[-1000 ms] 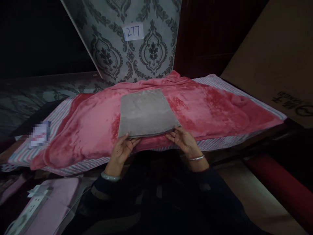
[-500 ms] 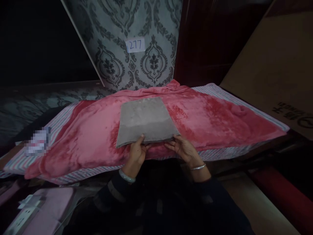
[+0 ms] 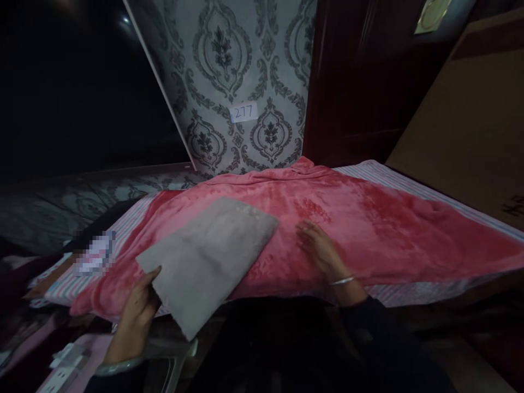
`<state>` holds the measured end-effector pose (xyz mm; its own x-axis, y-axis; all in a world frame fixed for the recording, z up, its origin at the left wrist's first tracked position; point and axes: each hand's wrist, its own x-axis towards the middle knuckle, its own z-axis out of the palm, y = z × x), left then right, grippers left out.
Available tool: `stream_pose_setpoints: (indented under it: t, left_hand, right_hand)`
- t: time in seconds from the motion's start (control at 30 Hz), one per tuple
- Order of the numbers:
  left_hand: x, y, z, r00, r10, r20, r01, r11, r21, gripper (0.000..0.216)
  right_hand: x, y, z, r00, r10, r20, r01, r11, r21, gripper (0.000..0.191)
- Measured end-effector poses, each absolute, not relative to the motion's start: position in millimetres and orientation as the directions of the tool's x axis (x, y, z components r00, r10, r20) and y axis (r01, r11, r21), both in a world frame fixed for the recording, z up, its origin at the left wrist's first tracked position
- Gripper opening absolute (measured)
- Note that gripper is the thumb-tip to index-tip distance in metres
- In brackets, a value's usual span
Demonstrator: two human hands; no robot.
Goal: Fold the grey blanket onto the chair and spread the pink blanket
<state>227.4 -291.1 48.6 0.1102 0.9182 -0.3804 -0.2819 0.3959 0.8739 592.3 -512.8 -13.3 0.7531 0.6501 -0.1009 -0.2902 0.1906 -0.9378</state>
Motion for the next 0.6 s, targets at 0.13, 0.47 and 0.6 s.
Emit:
stream_pose_setpoints:
  t: [0.13,0.47,0.6]
  left_hand:
    - [210,-287,18,0.037,0.933,-0.358,-0.254,0.355,0.899,0.015]
    - [209,-298,-3,0.093,0.969,-0.228,-0.248,0.244,0.937,0.059]
    - [212,-304,-5,0.085,0.978,-0.188,-0.288,0.205,0.935,0.066]
  right_hand:
    - [596,-446,3,0.737,0.672,0.069,0.126,-0.037,-0.991,0.043]
    - [590,-321,35,0.609,0.793,-0.018,0.406,-0.331,-0.852,0.039]
    - [583,-304,41,0.557,0.828,-0.065,0.440,-0.361,-0.822,0.017]
